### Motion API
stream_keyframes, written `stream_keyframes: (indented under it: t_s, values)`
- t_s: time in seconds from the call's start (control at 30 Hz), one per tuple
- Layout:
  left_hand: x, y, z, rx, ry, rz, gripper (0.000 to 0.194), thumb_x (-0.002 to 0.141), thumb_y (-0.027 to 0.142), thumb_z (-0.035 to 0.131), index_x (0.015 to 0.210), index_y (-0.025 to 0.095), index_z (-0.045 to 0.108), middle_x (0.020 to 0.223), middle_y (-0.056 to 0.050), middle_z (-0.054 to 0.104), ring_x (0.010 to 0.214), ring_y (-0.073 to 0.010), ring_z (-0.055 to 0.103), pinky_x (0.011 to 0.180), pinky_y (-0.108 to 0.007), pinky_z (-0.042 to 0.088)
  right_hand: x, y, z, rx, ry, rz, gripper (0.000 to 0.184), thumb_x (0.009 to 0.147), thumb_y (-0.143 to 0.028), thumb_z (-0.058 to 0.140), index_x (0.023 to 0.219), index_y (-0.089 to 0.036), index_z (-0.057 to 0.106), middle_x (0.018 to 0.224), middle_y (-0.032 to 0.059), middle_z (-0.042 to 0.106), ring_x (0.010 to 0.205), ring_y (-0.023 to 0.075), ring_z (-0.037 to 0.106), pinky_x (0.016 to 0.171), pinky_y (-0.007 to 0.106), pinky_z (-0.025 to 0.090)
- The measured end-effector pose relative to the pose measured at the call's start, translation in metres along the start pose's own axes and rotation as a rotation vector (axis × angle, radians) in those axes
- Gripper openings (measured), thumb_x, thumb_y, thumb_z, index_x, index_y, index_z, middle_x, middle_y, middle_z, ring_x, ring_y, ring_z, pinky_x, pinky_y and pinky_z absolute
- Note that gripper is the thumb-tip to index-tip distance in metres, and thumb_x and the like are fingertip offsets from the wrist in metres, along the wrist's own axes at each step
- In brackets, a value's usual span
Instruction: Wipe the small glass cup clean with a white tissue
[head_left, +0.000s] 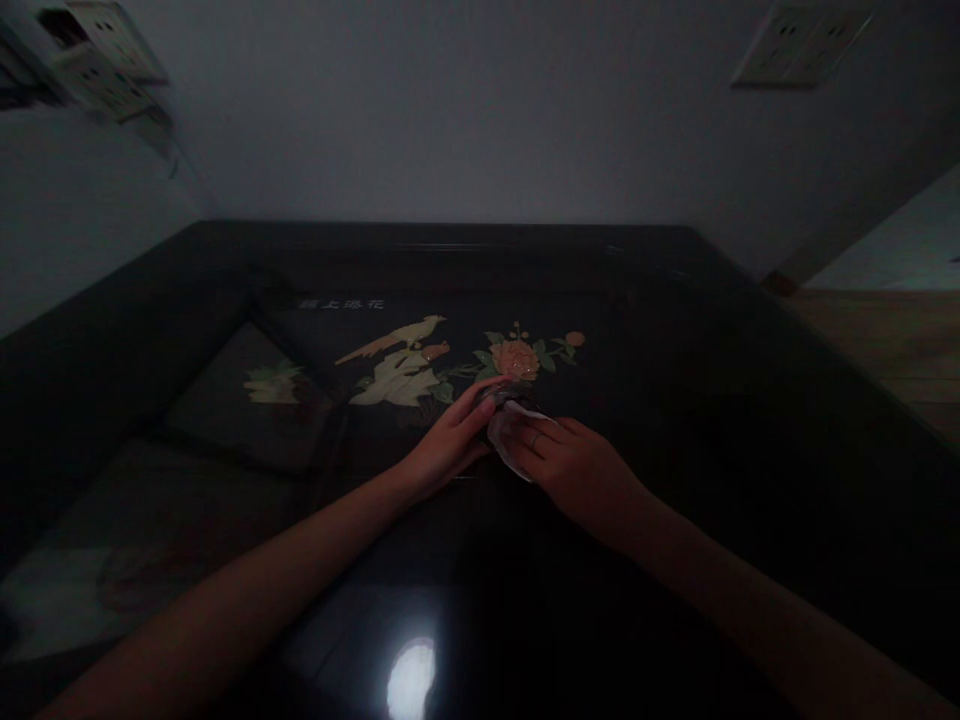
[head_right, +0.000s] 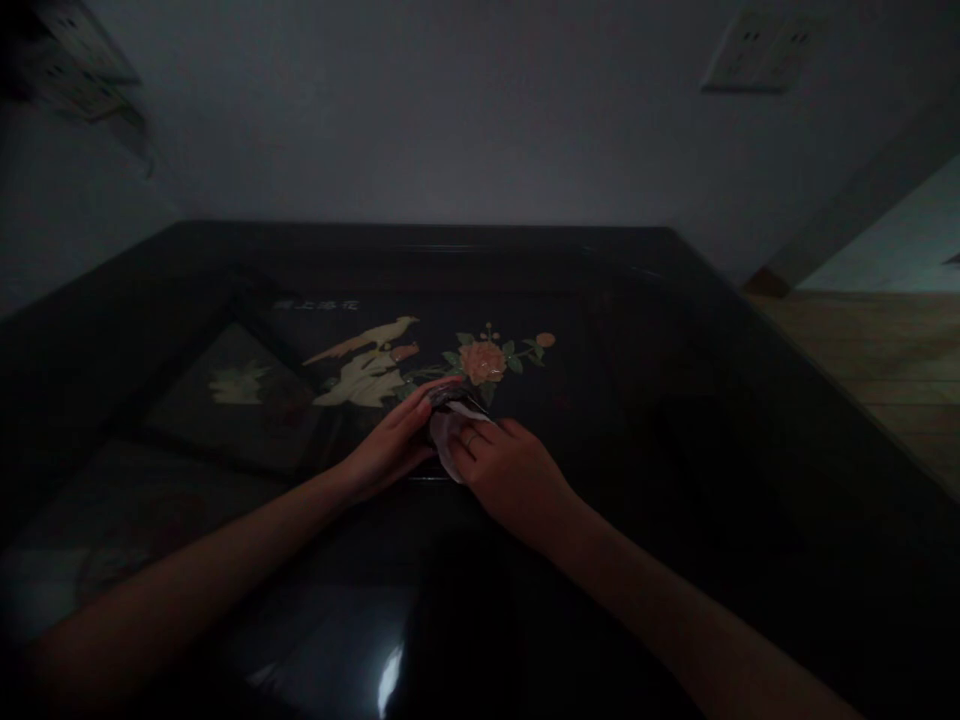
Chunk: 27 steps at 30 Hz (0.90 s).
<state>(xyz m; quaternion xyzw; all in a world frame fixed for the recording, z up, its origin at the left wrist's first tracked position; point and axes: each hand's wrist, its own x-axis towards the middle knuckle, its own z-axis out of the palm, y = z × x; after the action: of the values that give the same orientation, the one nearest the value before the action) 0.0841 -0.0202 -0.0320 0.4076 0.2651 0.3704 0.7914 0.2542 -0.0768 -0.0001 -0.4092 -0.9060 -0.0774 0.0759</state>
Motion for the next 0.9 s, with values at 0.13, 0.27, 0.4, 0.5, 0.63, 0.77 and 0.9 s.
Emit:
stream_keyframes:
  t_s: [0.13, 0.27, 0.4, 0.5, 0.63, 0.77, 0.9]
  values:
    - [0.002, -0.001, 0.000, -0.056, 0.008, 0.002, 0.048, 0.077, 0.043, 0.071, 0.119, 0.023, 0.057, 0.110, -0.006, 0.061, 0.099, -0.0182, 0.056, 0.081, -0.026, 0.046, 0.000, 0.005, -0.001, 0.010, -0.004, 0.013, 0.033, 0.090, -0.007, 0.049, 0.120, -0.010, 0.060, 0.121, 0.0145, 0.065, 0.113, 0.0265, 0.060, 0.088, 0.040, 0.054]
    - [0.004, -0.001, -0.001, -0.082, 0.044, -0.009, 0.049, 0.073, 0.046, 0.073, 0.114, 0.024, 0.057, 0.115, -0.006, 0.059, 0.102, -0.0214, 0.055, 0.081, -0.031, 0.048, -0.001, 0.009, 0.005, 0.196, -0.030, 0.094, 0.040, 0.088, -0.002, 0.043, 0.124, -0.012, 0.059, 0.127, 0.0133, 0.062, 0.121, 0.0245, 0.055, 0.096, 0.041, 0.051]
    - [0.003, 0.000, -0.001, -0.048, 0.040, -0.013, 0.048, 0.076, 0.046, 0.071, 0.116, 0.026, 0.055, 0.122, -0.008, 0.056, 0.109, -0.0242, 0.053, 0.083, -0.034, 0.049, 0.001, 0.002, 0.010, 0.528, 0.060, 0.185, 0.049, 0.085, 0.001, 0.036, 0.128, -0.012, 0.055, 0.128, 0.0132, 0.060, 0.123, 0.0226, 0.053, 0.104, 0.043, 0.044]
    - [0.002, 0.001, -0.001, -0.040, 0.021, -0.006, 0.049, 0.076, 0.040, 0.071, 0.120, 0.026, 0.054, 0.125, -0.008, 0.054, 0.111, -0.0254, 0.052, 0.083, -0.035, 0.049, 0.004, -0.006, 0.010, 0.840, 0.149, 0.307, 0.050, 0.085, -0.003, 0.038, 0.130, -0.017, 0.053, 0.128, 0.0102, 0.061, 0.121, 0.0226, 0.055, 0.101, 0.042, 0.047]
    - [0.000, 0.000, -0.001, -0.047, -0.013, 0.004, 0.054, 0.074, 0.023, 0.074, 0.123, 0.026, 0.053, 0.124, -0.008, 0.055, 0.109, -0.0239, 0.053, 0.088, -0.037, 0.048, 0.007, -0.006, 0.008, 1.191, 0.117, 0.510, 0.033, 0.090, -0.014, 0.042, 0.115, -0.013, 0.064, 0.102, 0.0090, 0.072, 0.089, 0.0210, 0.069, 0.076, 0.032, 0.058]
    - [0.001, -0.002, -0.001, -0.011, -0.071, 0.016, 0.070, 0.068, 0.010, 0.077, 0.130, 0.026, 0.049, 0.123, -0.008, 0.057, 0.106, -0.0204, 0.055, 0.091, -0.032, 0.046, 0.007, 0.003, 0.008, 1.301, 0.136, 0.610, 0.030, 0.089, -0.015, 0.044, 0.109, -0.010, 0.066, 0.089, 0.0092, 0.073, 0.079, 0.0203, 0.070, 0.071, 0.032, 0.057]
    - [0.001, 0.001, 0.001, 0.023, -0.055, 0.016, 0.077, 0.068, 0.013, 0.078, 0.136, 0.027, 0.045, 0.127, -0.008, 0.055, 0.108, -0.0208, 0.056, 0.093, -0.032, 0.045, 0.006, 0.006, 0.000, 1.288, 0.134, 0.583, 0.028, 0.088, -0.017, 0.047, 0.106, -0.009, 0.068, 0.087, 0.0089, 0.074, 0.077, 0.0201, 0.070, 0.069, 0.031, 0.057]
